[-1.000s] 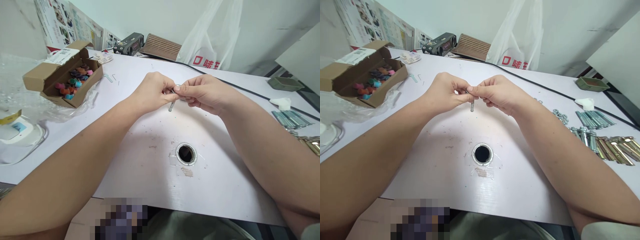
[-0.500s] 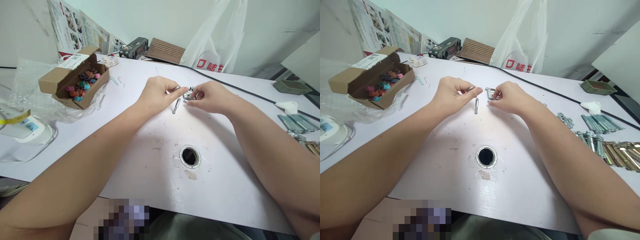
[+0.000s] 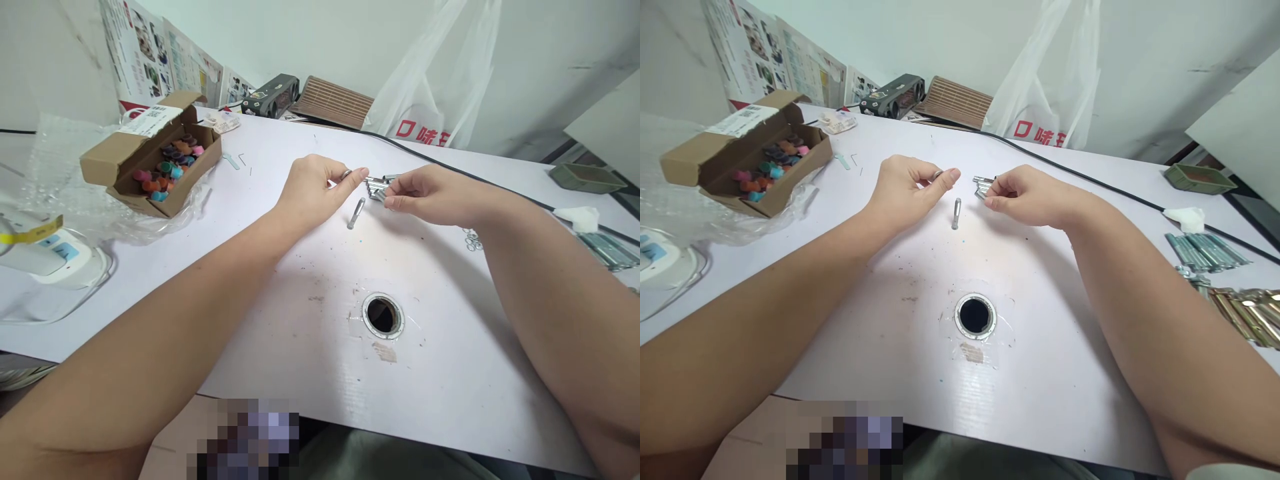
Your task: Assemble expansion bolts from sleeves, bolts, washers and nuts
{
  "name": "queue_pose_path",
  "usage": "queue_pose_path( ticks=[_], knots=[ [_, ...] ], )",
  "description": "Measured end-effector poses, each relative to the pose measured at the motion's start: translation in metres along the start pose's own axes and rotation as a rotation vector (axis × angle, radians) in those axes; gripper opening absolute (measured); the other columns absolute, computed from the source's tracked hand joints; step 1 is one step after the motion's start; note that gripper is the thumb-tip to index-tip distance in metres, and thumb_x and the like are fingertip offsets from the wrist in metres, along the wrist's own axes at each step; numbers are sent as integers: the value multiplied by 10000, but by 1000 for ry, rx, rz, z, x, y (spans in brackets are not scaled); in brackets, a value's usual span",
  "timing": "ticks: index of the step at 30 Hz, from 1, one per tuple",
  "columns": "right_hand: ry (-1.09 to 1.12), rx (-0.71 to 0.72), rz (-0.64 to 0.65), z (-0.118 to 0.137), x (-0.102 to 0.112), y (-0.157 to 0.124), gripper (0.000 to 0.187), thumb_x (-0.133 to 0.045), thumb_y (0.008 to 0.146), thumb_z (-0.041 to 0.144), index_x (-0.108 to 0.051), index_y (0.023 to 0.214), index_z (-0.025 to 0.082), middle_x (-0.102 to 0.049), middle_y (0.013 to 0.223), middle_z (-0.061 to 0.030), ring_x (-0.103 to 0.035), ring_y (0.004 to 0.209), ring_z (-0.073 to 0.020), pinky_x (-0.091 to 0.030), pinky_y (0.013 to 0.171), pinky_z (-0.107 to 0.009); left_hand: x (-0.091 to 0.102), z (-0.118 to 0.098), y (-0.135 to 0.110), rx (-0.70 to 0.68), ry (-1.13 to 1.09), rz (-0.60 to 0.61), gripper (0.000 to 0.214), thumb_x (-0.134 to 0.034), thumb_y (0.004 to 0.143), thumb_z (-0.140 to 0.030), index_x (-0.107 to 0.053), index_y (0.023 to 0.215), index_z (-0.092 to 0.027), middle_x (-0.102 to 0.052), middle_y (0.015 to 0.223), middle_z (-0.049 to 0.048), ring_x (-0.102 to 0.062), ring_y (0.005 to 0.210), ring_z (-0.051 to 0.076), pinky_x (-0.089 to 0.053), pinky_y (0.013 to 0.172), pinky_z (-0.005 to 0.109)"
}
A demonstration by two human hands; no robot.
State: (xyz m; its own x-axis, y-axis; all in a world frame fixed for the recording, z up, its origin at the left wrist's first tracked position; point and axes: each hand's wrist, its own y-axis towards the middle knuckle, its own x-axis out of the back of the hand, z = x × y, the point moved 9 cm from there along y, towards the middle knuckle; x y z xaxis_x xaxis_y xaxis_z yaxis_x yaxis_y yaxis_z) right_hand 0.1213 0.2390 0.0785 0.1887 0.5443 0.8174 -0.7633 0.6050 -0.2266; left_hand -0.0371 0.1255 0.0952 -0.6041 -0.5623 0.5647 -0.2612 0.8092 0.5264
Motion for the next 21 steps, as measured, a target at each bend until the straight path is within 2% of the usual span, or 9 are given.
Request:
queue_pose_path(
  ticks=[4, 8, 14, 18, 21],
  knots=[
    [203, 123, 100, 19, -2, -10, 333, -821, 954, 525, -736, 903, 207, -749, 991, -89, -630, 882, -210, -477, 817, -380, 0, 2, -2, 82, -57, 4, 553, -668, 961, -687, -645, 618, -254, -557, 567, 18, -589, 719, 205, -405, 645, 370],
    [258, 176, 94, 35, 0, -18, 500, -858, 889, 679, -736, 878, 194, -709, 891, -84, -586, 799, -179, -474, 784, -366, -11, 5, -6, 142, -93, 72, 535, -696, 954, -662, -665, 624, -242, -532, 552, 1, -546, 660, 177, -371, 623, 358],
    [263, 171, -28, 35, 9, -20, 400, -887, 873, 596, -799, 934, 211, -653, 866, -64, -541, 796, -174, -423, 721, -352, -23, 12, -9, 176, -155, 125, 521, -668, 977, -607, -647, 637, -213, -469, 565, -20, -434, 599, 133, -320, 620, 335],
    [275, 178, -91, 37, 12, -20, 357, -926, 843, 565, -816, 916, 234, -649, 834, -75, -530, 789, -199, -384, 655, -357, -27, 12, -10, 186, -145, 161, 563, -655, 981, -582, -542, 568, -216, -396, 552, -19, -382, 590, 132, -285, 609, 339],
    [282, 184, -122, 42, 13, -22, 289, -956, 827, 493, -802, 882, 255, -626, 765, -64, -539, 777, -215, -401, 658, -372, -29, 11, -11, 186, -142, 190, 601, -641, 980, -592, -470, 539, -222, -354, 549, -17, -345, 591, 135, -259, 610, 349]
  ],
)
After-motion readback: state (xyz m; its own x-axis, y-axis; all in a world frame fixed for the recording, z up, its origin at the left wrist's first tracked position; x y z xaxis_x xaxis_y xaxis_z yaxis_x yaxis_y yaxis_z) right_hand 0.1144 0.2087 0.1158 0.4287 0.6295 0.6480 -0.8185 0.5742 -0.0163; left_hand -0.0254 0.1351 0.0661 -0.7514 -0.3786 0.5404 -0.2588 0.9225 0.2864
